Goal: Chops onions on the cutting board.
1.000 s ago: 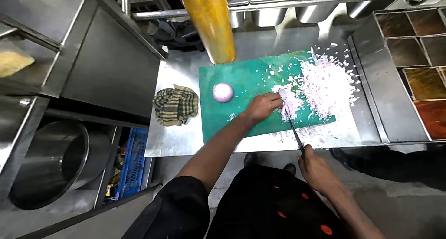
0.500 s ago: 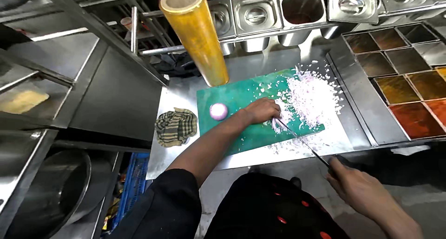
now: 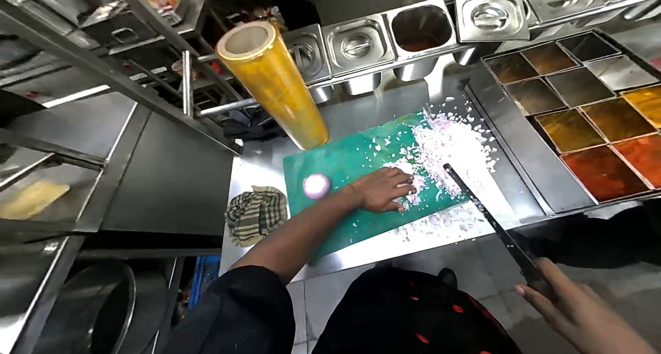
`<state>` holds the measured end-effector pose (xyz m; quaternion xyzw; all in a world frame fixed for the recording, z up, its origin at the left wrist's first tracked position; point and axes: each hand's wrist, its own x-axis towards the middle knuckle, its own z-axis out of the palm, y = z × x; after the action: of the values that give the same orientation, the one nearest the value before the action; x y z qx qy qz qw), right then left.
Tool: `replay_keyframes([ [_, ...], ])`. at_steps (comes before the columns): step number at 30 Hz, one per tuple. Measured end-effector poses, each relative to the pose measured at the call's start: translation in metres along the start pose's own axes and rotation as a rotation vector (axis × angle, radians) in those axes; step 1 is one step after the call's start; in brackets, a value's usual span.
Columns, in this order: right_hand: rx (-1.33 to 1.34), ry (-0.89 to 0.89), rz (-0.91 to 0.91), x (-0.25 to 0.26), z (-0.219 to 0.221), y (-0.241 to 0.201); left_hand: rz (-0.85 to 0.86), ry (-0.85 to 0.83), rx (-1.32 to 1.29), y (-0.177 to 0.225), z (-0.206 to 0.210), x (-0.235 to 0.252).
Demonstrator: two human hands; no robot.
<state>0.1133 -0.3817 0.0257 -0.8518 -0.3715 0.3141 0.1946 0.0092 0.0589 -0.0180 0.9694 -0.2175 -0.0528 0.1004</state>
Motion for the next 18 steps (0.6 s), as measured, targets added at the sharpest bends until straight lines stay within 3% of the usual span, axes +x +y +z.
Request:
replay_keyframes([
  [10,-0.043,0.053,-0.005,0.003,0.012,0.000,-0.088,-0.001,0.122,0.006,0.015,-0.005],
  [18,-0.063,0.059,-0.001,-0.002,0.012,0.005,-0.504,-0.068,-0.028,0.038,0.005,-0.003],
])
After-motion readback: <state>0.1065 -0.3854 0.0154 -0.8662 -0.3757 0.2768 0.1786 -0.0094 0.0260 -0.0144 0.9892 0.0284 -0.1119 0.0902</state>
